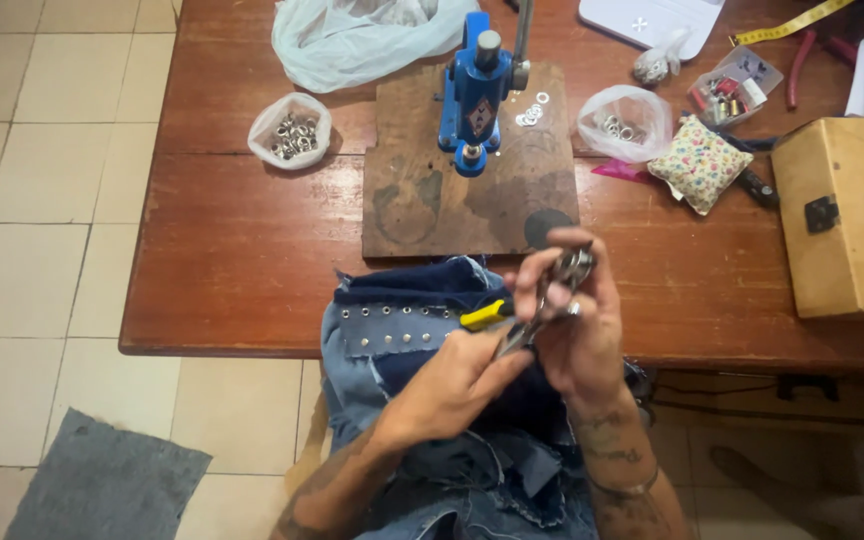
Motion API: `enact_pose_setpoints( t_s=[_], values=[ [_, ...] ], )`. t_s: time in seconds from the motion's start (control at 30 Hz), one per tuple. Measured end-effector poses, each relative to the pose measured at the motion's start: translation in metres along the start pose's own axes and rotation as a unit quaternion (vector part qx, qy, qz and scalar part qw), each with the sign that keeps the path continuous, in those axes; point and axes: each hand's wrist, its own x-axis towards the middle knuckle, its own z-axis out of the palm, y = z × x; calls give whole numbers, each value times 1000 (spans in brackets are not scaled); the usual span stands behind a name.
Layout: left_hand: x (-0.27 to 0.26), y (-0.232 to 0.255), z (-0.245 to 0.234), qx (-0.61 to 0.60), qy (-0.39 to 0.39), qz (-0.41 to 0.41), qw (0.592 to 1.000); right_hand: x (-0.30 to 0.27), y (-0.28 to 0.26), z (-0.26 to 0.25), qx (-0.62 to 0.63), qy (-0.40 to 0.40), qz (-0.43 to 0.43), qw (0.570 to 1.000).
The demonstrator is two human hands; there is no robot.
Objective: The person uses a blue manual rivet press and yellow-handled pliers to attach metal rivets to a piece of denim fabric. They position the fabric under the press, insert rivets, and operate the lever to secure them, occasionally using pliers to adjust the hardware.
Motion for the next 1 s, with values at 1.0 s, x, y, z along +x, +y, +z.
enact_pose_setpoints(
  t_s=[1.0],
  values=[
    [-7,-10,12,92,-60,-56,992,-2,-46,-9,182,2,138,974]
  ],
)
